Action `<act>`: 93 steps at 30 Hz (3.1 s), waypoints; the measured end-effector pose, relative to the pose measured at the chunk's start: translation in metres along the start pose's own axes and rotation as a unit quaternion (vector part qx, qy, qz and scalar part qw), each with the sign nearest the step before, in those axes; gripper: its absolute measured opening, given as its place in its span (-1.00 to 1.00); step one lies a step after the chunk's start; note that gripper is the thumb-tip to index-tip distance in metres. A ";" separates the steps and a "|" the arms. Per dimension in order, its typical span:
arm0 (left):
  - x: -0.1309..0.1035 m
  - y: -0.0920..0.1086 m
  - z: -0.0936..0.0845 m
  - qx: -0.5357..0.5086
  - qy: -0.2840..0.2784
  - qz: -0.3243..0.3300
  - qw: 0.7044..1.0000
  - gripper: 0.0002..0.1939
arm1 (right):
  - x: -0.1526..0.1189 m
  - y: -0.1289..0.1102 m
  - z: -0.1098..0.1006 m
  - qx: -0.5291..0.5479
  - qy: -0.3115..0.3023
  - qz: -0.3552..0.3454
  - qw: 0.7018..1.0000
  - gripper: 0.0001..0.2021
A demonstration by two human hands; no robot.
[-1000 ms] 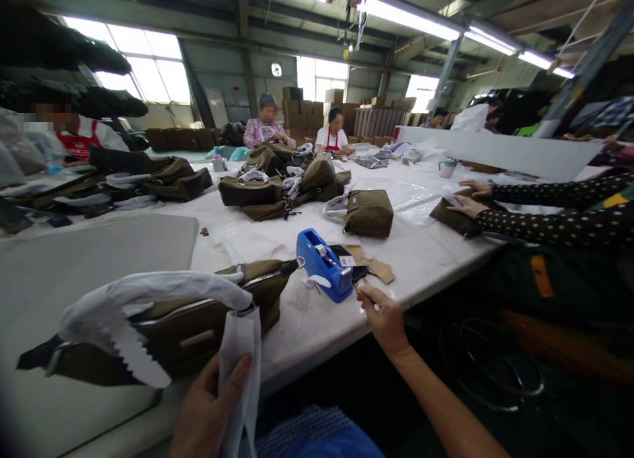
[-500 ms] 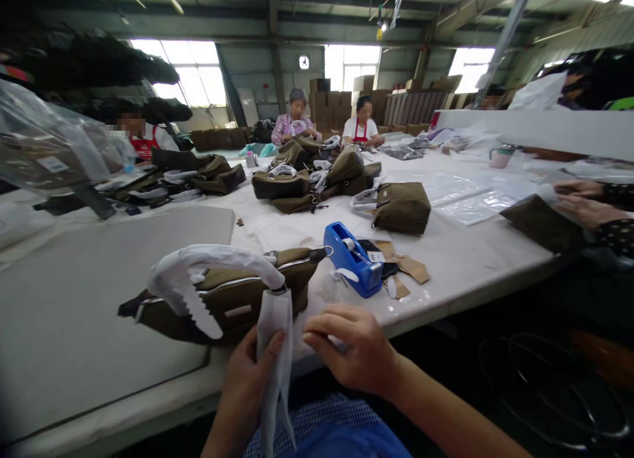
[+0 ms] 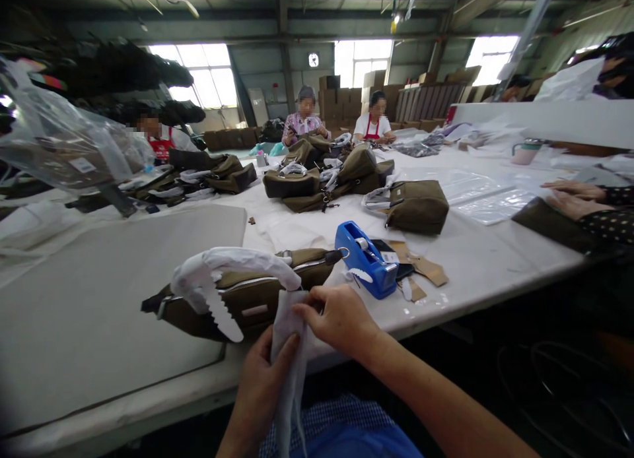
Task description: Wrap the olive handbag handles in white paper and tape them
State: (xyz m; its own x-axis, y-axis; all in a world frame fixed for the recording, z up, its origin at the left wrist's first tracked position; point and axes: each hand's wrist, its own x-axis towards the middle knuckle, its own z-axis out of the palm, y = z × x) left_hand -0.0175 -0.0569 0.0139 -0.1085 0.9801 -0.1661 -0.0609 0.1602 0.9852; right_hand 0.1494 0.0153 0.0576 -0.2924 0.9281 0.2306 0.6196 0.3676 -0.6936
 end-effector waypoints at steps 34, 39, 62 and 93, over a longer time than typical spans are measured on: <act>-0.005 0.007 0.017 -0.126 -0.005 -0.067 0.990 -0.59 | -0.079 0.013 0.035 0.436 -0.047 0.125 0.890 -0.57; -0.003 0.006 0.027 -0.103 0.028 -0.057 0.993 -0.58 | -0.096 0.015 0.052 0.383 -0.104 0.143 0.907 -0.77; -0.032 -0.017 0.004 -0.033 0.033 -0.018 0.999 -0.42 | -0.103 0.013 0.068 0.477 -0.074 0.226 0.846 -0.61; -0.037 -0.035 -0.002 0.030 0.131 -0.045 0.990 -0.35 | -0.009 0.125 -0.091 0.272 0.220 0.188 0.918 -0.58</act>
State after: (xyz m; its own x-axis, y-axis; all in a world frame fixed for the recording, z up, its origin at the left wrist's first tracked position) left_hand -0.0136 -0.0987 -0.0140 -0.3587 0.8989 -0.2518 -0.0238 0.2608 0.9651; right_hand 0.2961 0.0581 0.0305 0.2643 0.9615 0.0758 0.1251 0.0438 -0.9912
